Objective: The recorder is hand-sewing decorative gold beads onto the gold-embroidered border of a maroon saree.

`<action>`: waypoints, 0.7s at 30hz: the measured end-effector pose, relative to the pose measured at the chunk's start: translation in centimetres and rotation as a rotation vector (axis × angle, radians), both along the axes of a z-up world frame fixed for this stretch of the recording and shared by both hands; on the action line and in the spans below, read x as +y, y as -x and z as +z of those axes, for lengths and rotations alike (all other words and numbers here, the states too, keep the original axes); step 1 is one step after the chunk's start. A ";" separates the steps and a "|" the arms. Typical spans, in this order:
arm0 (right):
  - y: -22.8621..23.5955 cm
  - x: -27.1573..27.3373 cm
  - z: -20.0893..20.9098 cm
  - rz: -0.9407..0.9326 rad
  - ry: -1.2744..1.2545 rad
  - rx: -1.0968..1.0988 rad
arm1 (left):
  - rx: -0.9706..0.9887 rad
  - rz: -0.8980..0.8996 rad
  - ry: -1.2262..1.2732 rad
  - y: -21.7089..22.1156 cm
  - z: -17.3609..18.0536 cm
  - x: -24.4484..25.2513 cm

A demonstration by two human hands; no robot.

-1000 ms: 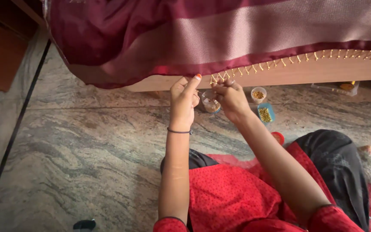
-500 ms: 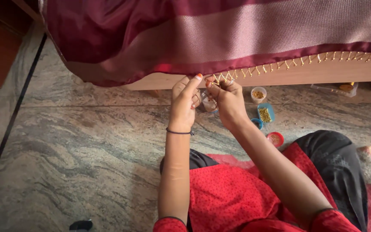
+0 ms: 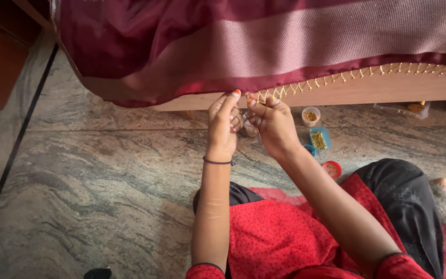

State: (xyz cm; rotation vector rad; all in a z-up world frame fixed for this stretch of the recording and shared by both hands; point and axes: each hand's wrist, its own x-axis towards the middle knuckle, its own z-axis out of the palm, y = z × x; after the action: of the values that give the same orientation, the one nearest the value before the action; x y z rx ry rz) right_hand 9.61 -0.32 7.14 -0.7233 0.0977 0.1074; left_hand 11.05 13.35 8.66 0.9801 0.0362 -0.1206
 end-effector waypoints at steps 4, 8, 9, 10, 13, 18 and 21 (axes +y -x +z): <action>0.1 -0.1 -0.2 0.009 -0.033 0.032 | -0.001 0.014 -0.078 0.5 1.7 -0.5; 0.4 0.1 0.3 0.019 -0.039 0.050 | -0.038 0.071 -0.123 0.0 0.2 -0.6; 0.4 0.1 0.2 0.022 -0.034 0.057 | -0.043 0.069 -0.139 0.2 0.6 -0.7; 0.4 0.1 0.2 0.025 -0.029 0.064 | -0.046 0.067 -0.154 0.2 0.9 -0.7; 0.3 0.0 0.1 0.031 -0.018 0.077 | -0.058 0.084 -0.174 0.3 1.4 -0.9; 0.7 0.1 0.7 0.062 -0.032 0.095 | -0.071 0.102 -0.219 0.1 1.0 -1.0; 0.8 0.2 0.9 0.089 -0.066 0.120 | -0.072 0.094 -0.216 0.1 0.7 -0.8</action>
State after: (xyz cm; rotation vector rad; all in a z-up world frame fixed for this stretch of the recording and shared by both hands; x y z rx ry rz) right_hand 8.79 -0.10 8.04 -0.6554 0.1763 0.2382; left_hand 10.96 12.50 9.36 1.1956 0.0294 0.0054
